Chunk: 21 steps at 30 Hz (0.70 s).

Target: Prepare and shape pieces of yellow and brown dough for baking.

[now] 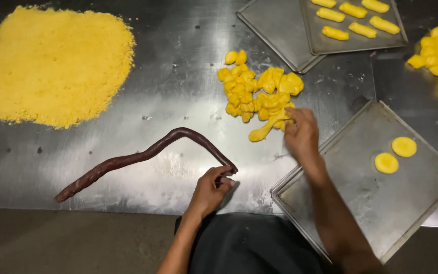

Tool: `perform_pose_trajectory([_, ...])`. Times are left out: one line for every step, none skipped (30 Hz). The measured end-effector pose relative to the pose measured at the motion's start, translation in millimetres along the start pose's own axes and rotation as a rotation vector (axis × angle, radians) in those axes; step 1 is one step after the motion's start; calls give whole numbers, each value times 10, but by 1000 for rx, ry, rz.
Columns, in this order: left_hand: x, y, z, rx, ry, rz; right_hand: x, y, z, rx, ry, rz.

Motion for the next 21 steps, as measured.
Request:
perform_pose_trajectory([41, 175, 46, 6, 3, 8, -145, 69, -28, -9, -7, 1])
perform_pose_trajectory([-17, 322, 35, -59, 166, 91, -254, 148, 11, 61, -68, -17])
perform_pose_trajectory([-76, 447, 58, -133, 320, 171, -363, 236, 57, 140, -128, -43])
perform_pose_trajectory([-154, 622, 130, -137, 315, 177, -455, 248, 106, 140, -135, -49])
perform_pose_trajectory([-323, 770, 194, -178, 425, 251, -568, 276, 228, 218, -129, -35])
perform_pose_trajectory([-493, 913, 266, -219, 535, 325, -682, 302, 347, 296, -124, -21])
perform_pose_trajectory([-543, 1054, 300, -223, 534, 336, -799, 286, 406, 289, -133, -27])
perform_pose_trajectory([-620, 1188, 336, -255, 610, 351, -958, 278, 451, 273, -82, 2])
perform_pose_trajectory([-691, 1315, 376, -289, 685, 362, -1119, 265, 507, 259, -30, 31])
perform_pose_trajectory([-705, 1422, 398, -295, 682, 370, -1044, 269, 405, 256, -36, 24])
perform_pose_trajectory([-586, 1565, 410, -259, 797, 204, -1015, 238, 325, 234, 11, 88])
perform_pose_trajectory([-460, 1697, 410, -222, 906, 36, -995, 206, 246, 213, 59, 153])
perform_pose_trajectory([-432, 1765, 437, -215, 915, 37, -969, 142, 216, 206, 64, 161])
perform_pose_trajectory([-353, 1851, 461, -173, 806, 16, -1019, 66, 190, 191, 165, 239])
perform_pose_trajectory([-266, 1933, 508, -125, 700, -3, -1071, -42, 168, 171, 266, 323])
perform_pose_trajectory([-384, 2000, 637, -111, 710, -3, -1204, -174, 184, 162, 271, 336])
perform_pose_trajectory([-649, 2019, 757, -145, 643, 192, -1306, -287, 152, 71, 332, 308])
perform_pose_trajectory([-897, 2004, 863, -176, 570, 386, -1400, -410, 128, -21, 392, 280])
perform_pose_trajectory([-1250, 1840, 851, -176, 571, 374, -1365, -473, 75, -13, 399, 285])
perform_pose_trajectory([-1663, 1656, 891, -88, 422, 490, -1358, -574, -87, -137, 389, 314])
perform_pose_trajectory([-2115, 1494, 919, -4, 271, 610, -1364, -646, -269, -264, 375, 335])
Point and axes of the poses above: each hand's wrist, its own y-axis towards the middle knuckle, its own z-axis out of the palm, x = y × z, the point moved 9 cm from there along y, towards the middle knuckle, and after that the axes turned 12 degrees about x, right-handed, at the moved point
